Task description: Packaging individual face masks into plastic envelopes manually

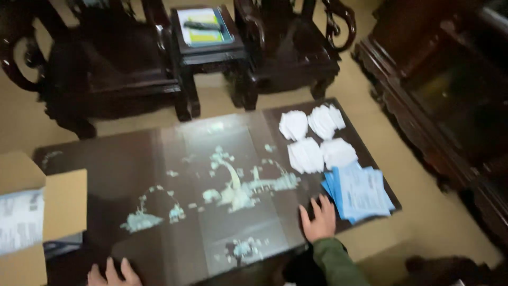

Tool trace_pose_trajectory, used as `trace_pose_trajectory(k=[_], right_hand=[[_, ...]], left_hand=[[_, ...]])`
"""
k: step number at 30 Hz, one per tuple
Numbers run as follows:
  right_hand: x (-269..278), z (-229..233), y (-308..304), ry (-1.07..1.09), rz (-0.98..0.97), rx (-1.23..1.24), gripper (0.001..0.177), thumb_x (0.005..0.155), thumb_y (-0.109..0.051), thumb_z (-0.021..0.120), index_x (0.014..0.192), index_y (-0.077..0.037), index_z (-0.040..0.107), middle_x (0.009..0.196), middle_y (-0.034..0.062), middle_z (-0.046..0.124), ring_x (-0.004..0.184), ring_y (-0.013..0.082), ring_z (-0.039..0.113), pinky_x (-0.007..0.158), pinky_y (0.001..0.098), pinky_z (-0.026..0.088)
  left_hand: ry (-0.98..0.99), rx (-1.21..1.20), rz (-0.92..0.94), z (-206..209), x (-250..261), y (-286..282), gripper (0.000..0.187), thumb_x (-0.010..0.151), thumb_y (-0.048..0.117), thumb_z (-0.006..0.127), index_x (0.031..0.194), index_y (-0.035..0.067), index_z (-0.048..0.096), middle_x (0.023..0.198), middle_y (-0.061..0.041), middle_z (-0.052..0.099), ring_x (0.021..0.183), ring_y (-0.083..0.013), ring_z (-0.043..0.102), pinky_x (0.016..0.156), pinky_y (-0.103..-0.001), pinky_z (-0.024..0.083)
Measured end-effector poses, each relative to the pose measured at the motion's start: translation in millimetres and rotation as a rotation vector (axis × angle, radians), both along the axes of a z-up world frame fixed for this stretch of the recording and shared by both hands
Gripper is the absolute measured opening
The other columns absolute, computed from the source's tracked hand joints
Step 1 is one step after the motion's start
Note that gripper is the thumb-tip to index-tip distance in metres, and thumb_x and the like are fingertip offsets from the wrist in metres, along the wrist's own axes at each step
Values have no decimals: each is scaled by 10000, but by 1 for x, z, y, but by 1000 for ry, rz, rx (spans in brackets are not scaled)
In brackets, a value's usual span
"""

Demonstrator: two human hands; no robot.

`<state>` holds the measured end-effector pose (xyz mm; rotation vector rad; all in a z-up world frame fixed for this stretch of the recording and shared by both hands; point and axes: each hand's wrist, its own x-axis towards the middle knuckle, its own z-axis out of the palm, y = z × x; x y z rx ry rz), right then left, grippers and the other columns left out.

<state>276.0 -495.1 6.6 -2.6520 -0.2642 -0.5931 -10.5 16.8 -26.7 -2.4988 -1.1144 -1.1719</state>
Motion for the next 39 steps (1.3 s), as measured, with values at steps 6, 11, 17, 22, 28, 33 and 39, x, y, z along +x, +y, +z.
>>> trace_pose_trajectory(k=[6, 11, 17, 22, 28, 33, 39], right_hand=[[-3, 1, 0, 24, 22, -11, 592, 966, -493, 601, 1322, -24, 667, 1527, 229, 489, 1460, 396, 395, 1230, 594, 295], [-4, -3, -4, 78, 29, -29, 614, 985, -500, 574, 1371, -25, 629, 1562, 210, 445, 1490, 379, 350, 1245, 590, 251], [28, 52, 13, 69, 68, 11, 722, 964, -514, 608, 1406, 53, 548, 1473, 304, 501, 1391, 448, 447, 1162, 573, 344], [114, 63, 31, 64, 81, 43, 870, 956, -548, 631, 1496, 91, 390, 1515, 284, 424, 1401, 441, 400, 1153, 545, 350], [149, 63, 55, -81, 171, -114, 805, 856, -626, 738, 1155, 74, 478, 1028, 197, 499, 914, 411, 494, 812, 502, 431], [163, 26, 49, -13, 120, -310, 847, 950, -646, 604, 1331, 98, 469, 1177, 227, 551, 1108, 400, 539, 918, 467, 497], [202, -38, 34, -318, 94, -630, 731, 898, -351, 667, 1432, 105, 462, 1240, 325, 578, 1079, 426, 604, 855, 434, 566]], left_hand=[[-25, 210, -50, 53, 3, -20, 435, 1175, 369, 558, 1206, 2, 789, 1287, -280, 726, 1156, -441, 713, 959, -531, 583], [5, 116, -28, 39, -5, -20, 323, 1128, 307, 715, 1251, 20, 800, 1374, -259, 714, 1264, -428, 673, 1033, -532, 535], [34, 38, 18, 36, -2, -20, 351, 1112, 318, 705, 1276, 27, 811, 1434, -255, 716, 1341, -415, 656, 1135, -521, 499], [3, 99, -15, 33, -2, -13, 303, 1080, 317, 756, 1245, 65, 786, 1374, -248, 727, 1256, -418, 685, 1017, -529, 548], [2, 132, -19, 32, 2, -15, 370, 1132, 366, 681, 1221, 21, 781, 1336, -293, 735, 1191, -450, 722, 980, -529, 577], [-79, 112, -89, 19, 2, -4, 403, 1114, 368, 659, 1210, -12, 754, 1315, -330, 705, 1161, -496, 682, 936, -582, 533], [10, 82, -66, 51, 1, -16, 355, 1030, 292, 766, 1194, -21, 802, 1301, -329, 712, 1150, -477, 691, 928, -548, 560]])
